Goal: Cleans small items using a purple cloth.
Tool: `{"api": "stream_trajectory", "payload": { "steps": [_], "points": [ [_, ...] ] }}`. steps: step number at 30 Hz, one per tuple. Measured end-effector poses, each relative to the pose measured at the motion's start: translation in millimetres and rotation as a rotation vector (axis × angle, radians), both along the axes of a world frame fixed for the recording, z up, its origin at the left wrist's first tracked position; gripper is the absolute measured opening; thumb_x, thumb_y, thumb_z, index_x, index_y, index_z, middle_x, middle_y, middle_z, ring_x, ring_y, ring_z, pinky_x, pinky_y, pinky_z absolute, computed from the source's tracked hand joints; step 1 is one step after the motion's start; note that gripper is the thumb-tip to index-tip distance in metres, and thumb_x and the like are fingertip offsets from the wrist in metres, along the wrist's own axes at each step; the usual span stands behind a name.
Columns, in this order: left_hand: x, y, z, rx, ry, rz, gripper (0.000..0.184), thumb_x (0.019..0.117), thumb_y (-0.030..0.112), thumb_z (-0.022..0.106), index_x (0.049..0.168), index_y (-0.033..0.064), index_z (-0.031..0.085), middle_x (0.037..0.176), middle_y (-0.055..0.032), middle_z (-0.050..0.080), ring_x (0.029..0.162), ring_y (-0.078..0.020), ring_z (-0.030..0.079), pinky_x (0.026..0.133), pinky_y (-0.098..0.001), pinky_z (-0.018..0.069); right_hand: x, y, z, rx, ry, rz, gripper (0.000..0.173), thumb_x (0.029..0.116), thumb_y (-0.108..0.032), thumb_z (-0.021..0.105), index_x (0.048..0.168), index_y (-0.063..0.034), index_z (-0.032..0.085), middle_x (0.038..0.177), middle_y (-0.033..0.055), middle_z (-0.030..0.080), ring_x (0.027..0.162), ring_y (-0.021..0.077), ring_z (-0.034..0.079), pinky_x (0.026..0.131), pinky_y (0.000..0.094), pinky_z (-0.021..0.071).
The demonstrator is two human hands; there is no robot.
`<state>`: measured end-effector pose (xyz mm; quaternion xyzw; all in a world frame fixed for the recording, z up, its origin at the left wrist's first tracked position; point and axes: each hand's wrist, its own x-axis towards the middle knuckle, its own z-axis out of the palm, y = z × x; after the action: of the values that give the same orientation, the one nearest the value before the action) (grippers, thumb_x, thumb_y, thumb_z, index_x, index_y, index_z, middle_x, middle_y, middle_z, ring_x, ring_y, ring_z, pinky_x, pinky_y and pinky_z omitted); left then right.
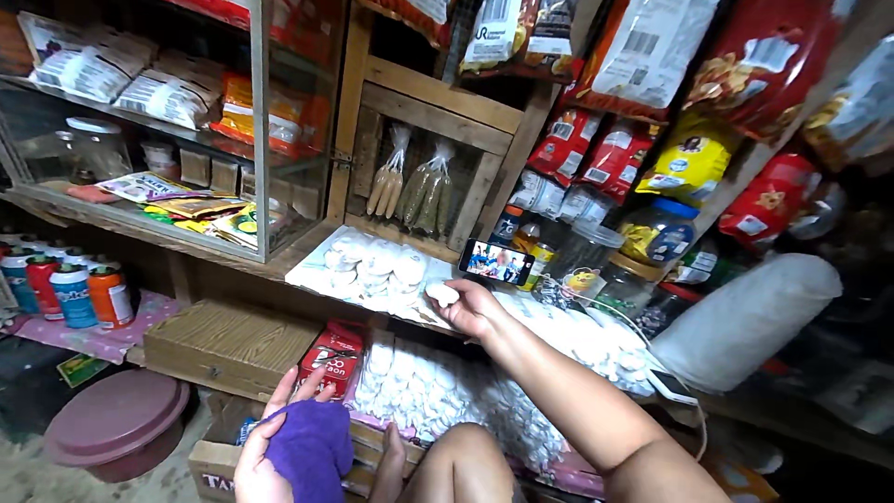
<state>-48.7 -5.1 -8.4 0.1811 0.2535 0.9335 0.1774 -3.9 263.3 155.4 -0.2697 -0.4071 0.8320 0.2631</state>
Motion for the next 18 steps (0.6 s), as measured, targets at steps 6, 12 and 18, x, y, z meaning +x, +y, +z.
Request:
{"api": "stream_trajectory", "payload": {
  "steps": [6, 12, 18],
  "points": [
    [-2.4, -2.5, 0.6, 0.001, 0.009, 0.007, 0.053, 0.0995, 0.015, 0.016, 0.146, 0.0107, 0.042, 0.123, -0.0062, 0.072, 0.115, -0.0243, 0.068, 0.099, -0.0413, 0.0544, 3.2, -10.7, -0.7, 0.045, 0.087, -0.022, 0.028, 0.1004, -0.004, 0.052, 0.127, 0.0008, 0.047, 0.108, 0.0177, 0.058, 0.087, 0.0231, 0.065, 0.08, 0.0333, 0.0586],
    [1.4, 4.8, -0.4, -0.019, -0.059, -0.007, 0.052, 0.0988, 0.014, 0.018, 0.144, 0.0088, 0.045, 0.121, -0.0073, 0.073, 0.111, -0.0244, 0.07, 0.095, -0.0397, 0.0568, 30.2, -22.1, -5.4, 0.077, 0.114, -0.062, 0.026, 0.1028, -0.004, 0.048, 0.128, 0.0014, 0.045, 0.112, 0.019, 0.055, 0.095, 0.0275, 0.063, 0.088, 0.0407, 0.0574],
    [4.8, 9.1, -2.2, -0.035, -0.051, -0.026, 0.053, 0.0979, 0.013, 0.016, 0.142, 0.0098, 0.046, 0.119, -0.0069, 0.073, 0.11, -0.0249, 0.07, 0.093, -0.0402, 0.0571, 27.6, -13.8, -8.0, 0.092, 0.091, 0.019, 0.02, 0.1029, -0.007, 0.047, 0.121, 0.0015, 0.049, 0.103, 0.0167, 0.06, 0.087, 0.0235, 0.065, 0.083, 0.0364, 0.0577]
  ]
}}
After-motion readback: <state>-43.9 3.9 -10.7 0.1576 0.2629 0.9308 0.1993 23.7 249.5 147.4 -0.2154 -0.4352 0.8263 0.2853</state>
